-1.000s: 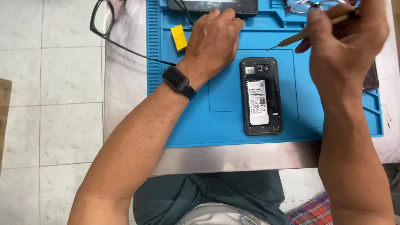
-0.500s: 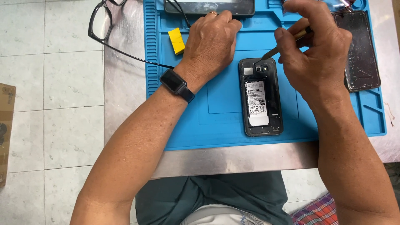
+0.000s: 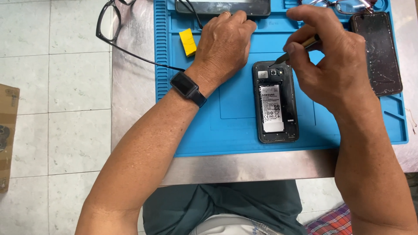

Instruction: Removing screws from the top section of a mobile phone using a precision screwdriver.

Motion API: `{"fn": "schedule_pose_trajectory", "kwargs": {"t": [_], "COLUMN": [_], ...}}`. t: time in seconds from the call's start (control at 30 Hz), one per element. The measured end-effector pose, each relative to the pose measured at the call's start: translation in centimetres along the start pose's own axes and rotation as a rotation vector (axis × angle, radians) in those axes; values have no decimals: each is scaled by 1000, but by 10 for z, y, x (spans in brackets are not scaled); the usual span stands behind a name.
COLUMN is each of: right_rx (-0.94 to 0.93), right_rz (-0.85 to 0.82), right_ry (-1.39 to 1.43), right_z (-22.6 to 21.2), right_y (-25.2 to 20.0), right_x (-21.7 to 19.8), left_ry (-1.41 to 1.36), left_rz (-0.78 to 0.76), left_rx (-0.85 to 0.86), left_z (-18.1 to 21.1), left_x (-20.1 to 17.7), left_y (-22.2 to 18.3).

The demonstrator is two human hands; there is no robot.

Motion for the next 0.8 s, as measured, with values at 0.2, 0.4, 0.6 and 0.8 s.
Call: {"fn": "schedule_pose_trajectory", "kwargs": {"t": [0.2,0.4,0.6,0.8], "right_rx": [2,-31,66,-30], "right_rz": [-63,-65,37,-46], "right_ry": [-31,-179,-334,-356], "right_z": [-15,-18,23,-1], "right_y": [9,18,-3,10], "right_x": [2,4,2,9], "left_ry": [17,29,26,30], "left_rz": [29,36,15,8], "left_rx": [41,51,30,32], "left_z": [2,4,3,4], "left_x": [-4,-7,-5,-7], "left_y": [1,1,1,2]}}
Point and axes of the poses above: each hand's wrist, its own y-axis towards the middle knuckle, its own x-axis out of the palm, z = x × y, the point moved 5 cm from there along y, towards the middle knuckle, and after that the axes turned 5 degrees about z, right-handed, at the moved point
